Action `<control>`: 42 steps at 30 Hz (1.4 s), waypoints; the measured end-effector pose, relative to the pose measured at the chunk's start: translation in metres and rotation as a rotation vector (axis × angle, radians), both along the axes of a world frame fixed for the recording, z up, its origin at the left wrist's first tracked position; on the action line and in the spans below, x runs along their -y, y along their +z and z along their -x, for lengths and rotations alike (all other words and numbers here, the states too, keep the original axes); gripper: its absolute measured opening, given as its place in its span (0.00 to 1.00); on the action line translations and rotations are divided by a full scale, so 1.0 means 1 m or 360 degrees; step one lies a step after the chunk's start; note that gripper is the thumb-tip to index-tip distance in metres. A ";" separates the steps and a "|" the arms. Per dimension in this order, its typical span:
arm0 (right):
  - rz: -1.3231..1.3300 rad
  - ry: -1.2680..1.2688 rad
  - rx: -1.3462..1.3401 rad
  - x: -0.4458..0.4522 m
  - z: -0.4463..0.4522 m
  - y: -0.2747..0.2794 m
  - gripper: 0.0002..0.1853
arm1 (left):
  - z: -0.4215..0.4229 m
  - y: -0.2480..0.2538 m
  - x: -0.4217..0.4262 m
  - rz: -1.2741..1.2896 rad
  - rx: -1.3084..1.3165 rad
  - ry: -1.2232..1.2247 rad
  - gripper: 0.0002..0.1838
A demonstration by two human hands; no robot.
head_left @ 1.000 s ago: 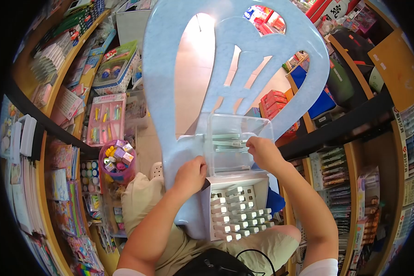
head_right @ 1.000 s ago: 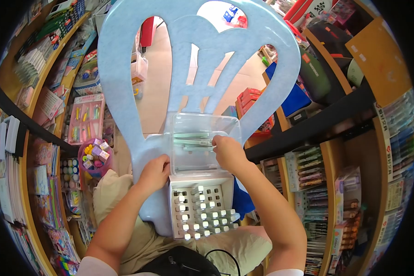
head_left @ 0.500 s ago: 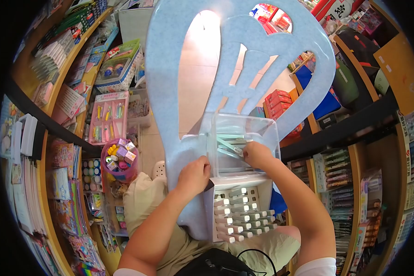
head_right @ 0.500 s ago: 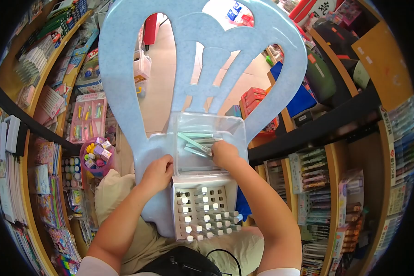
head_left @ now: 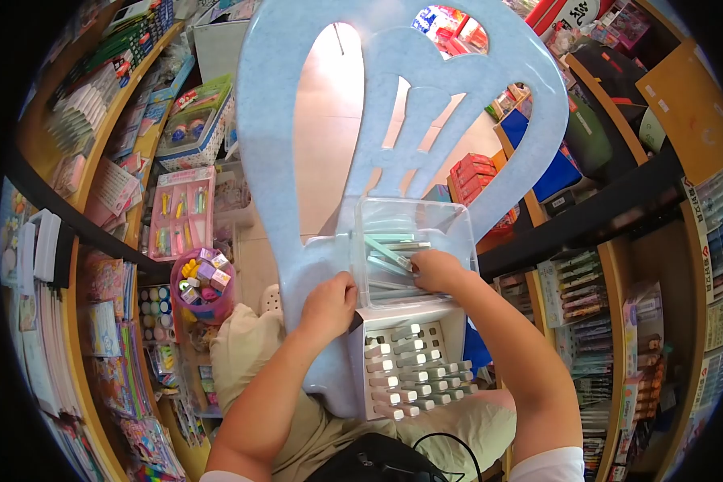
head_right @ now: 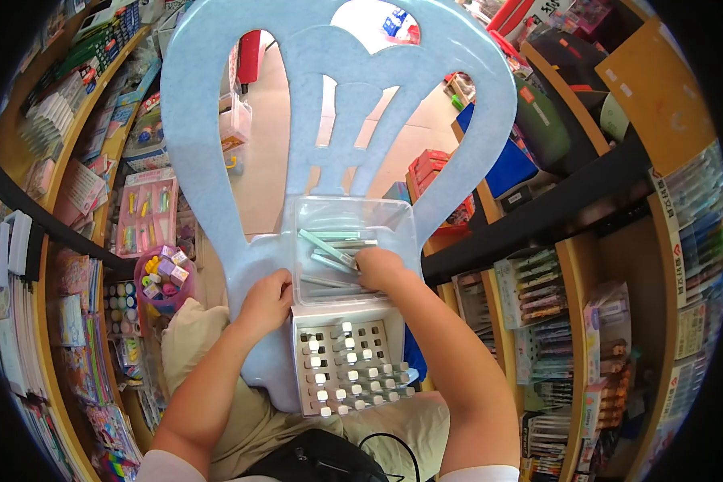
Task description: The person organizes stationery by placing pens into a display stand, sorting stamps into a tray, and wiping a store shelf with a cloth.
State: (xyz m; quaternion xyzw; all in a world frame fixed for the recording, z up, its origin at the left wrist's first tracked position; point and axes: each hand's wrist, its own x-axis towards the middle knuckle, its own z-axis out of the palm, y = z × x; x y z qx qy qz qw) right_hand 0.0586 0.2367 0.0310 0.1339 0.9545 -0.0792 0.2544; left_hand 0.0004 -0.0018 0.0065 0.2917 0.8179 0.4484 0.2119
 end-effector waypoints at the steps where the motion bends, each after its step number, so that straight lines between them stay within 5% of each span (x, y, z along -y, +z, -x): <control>1: 0.0009 0.0008 0.0012 0.003 0.002 0.003 0.13 | 0.001 -0.001 0.001 -0.0019 -0.0014 0.0008 0.07; 14: 0.0484 -0.0357 -0.1291 0.016 -0.075 0.143 0.05 | -0.001 -0.006 0.000 -0.0023 -0.0009 0.0026 0.07; 19: 0.1032 -0.0810 -0.1252 0.035 -0.115 0.168 0.07 | -0.001 -0.008 0.000 -0.0021 0.0040 0.0044 0.08; 22: 0.1012 -0.0820 -0.1024 0.047 -0.123 0.159 0.05 | -0.001 -0.007 -0.001 -0.0008 0.0083 0.0044 0.08; 26: 0.0827 -0.0397 -0.0962 0.053 -0.127 0.127 0.06 | 0.001 -0.008 -0.001 0.0035 0.0042 0.0022 0.08; 42: 0.0398 0.0151 -0.0778 0.073 -0.128 0.132 0.09 | 0.001 -0.002 0.000 0.0024 0.0072 0.0022 0.09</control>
